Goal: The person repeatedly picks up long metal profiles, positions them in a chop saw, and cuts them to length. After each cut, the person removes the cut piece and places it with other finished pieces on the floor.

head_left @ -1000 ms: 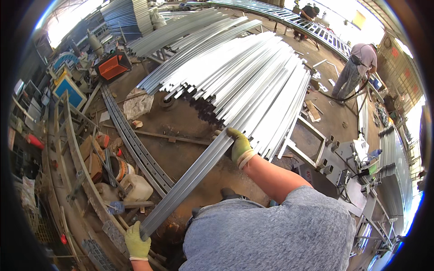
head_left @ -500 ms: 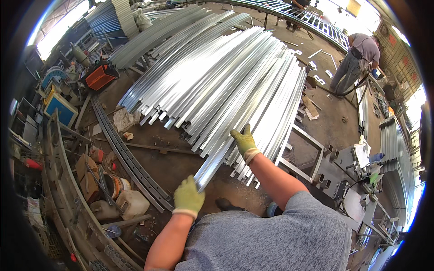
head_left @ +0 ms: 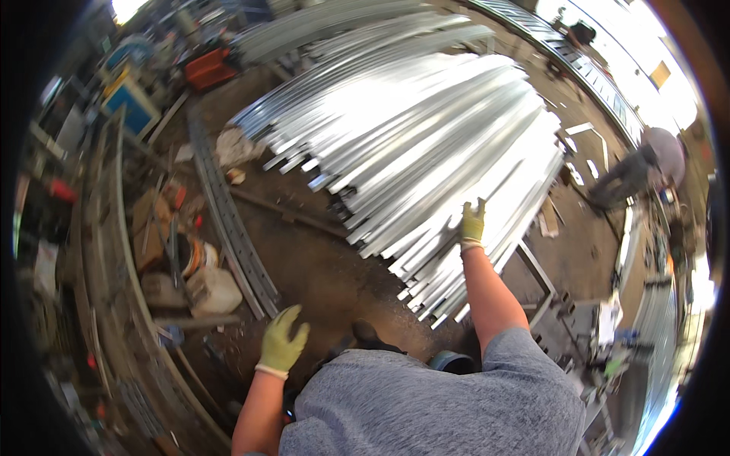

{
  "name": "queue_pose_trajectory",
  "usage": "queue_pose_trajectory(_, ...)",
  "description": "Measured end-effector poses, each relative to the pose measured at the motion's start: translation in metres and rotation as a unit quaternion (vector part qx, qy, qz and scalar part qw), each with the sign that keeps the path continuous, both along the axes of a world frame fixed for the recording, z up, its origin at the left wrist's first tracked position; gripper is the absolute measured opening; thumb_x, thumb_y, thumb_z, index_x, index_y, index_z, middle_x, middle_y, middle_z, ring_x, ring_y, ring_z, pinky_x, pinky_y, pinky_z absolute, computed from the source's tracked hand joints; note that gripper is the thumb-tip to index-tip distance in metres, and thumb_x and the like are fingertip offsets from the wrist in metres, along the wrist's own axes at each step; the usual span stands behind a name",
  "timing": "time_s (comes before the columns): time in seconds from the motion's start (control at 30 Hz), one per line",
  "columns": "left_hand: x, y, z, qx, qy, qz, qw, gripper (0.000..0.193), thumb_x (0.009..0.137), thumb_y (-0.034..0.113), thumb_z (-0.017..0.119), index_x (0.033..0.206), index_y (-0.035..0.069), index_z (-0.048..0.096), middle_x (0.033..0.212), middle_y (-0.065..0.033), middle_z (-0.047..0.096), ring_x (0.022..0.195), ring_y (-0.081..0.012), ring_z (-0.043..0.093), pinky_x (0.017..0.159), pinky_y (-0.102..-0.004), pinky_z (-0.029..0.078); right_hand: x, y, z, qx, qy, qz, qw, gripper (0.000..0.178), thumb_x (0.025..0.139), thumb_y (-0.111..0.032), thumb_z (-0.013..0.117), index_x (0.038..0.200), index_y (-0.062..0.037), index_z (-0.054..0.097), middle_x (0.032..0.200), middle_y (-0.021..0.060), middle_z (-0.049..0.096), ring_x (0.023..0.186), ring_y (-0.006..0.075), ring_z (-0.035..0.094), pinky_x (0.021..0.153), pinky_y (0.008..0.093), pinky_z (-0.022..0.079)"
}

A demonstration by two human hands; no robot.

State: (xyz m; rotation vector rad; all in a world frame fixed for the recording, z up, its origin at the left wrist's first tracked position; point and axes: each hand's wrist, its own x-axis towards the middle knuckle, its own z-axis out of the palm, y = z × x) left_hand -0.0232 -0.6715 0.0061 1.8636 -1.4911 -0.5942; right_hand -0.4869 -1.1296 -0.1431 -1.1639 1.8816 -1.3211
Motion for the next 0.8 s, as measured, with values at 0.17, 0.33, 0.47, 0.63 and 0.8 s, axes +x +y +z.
queue_pose_trajectory(0.17, -0.003, 0.277, -0.065, 0.159, 0.056, 0.329, 0.929, 0.046, 0.11, 0.027, 0.089, 0.148, 0.001, 0.086, 0.141, -0.0224, 0.088, 0.126, -0.0389, 0.086, 0.113, -0.0492, 0.068, -0.018, -0.036, -0.008, 0.062, 0.005, 0.062, 0.996, 0.072, 0.116, -0.043, 0.086, 0.164, 0.0052, 0.062, 0.143, 0.0221, 0.08, 0.127, 0.0331, 0.076, 0.112, 0.0455, 0.061)
queue_pose_trajectory(0.33, -0.164, 0.479, -0.092, 0.303, 0.056, 0.457, 0.834, 0.047, 0.11, 0.029, 0.088, 0.15, 0.003, 0.085, 0.142, -0.021, 0.088, 0.124, -0.0376, 0.087, 0.109, -0.0478, 0.069, -0.007, -0.041, 0.005, 0.066, 0.364, 0.197, 0.908, 0.044, 0.101, -0.046, 0.096, 0.128, -0.0145, 0.082, 0.144, 0.0028, 0.074, 0.132, 0.0328, 0.061, 0.118, 0.0514, 0.054)
queue_pose_trajectory(0.47, -0.304, 0.577, -0.11, 0.464, 0.068, 0.348, 0.812, 0.044, 0.124, 0.042, 0.062, 0.147, 0.013, 0.085, 0.143, -0.0117, 0.088, 0.127, -0.0383, 0.086, 0.12, -0.0549, 0.065, 0.053, -0.022, 0.036, 0.141, 0.657, 0.221, 0.706, 0.081, 0.076, -0.07, 0.106, 0.147, -0.0379, 0.087, 0.166, -0.0161, 0.073, 0.165, 0.0355, 0.048, 0.144, 0.0542, 0.039)
queue_pose_trajectory(0.63, -0.408, 0.684, -0.1, 0.636, 0.165, 0.602, 0.453, 0.051, 0.128, 0.047, 0.049, 0.166, 0.024, 0.072, 0.167, -0.0157, 0.078, 0.141, -0.0437, 0.081, 0.12, -0.0724, 0.061, 0.184, 0.077, 0.053, -0.179, 0.39, 0.318, 0.846, 0.078, 0.083, -0.065, 0.102, 0.151, -0.0305, 0.084, 0.166, -0.0084, 0.074, 0.164, 0.0368, 0.052, 0.142, 0.0539, 0.042)
queue_pose_trajectory(0.8, -0.446, 0.834, -0.051, 0.489, 0.189, 0.832, 0.184, 0.064, 0.121, 0.06, 0.067, 0.173, 0.023, 0.067, 0.161, -0.029, 0.079, 0.141, -0.0542, 0.079, 0.113, -0.0641, 0.067, 0.29, 0.22, 0.053, -0.207, 0.337, 0.454, 0.799, 0.076, 0.09, -0.06, 0.098, 0.155, -0.023, 0.082, 0.166, -0.0007, 0.075, 0.163, 0.038, 0.056, 0.139, 0.0536, 0.046)
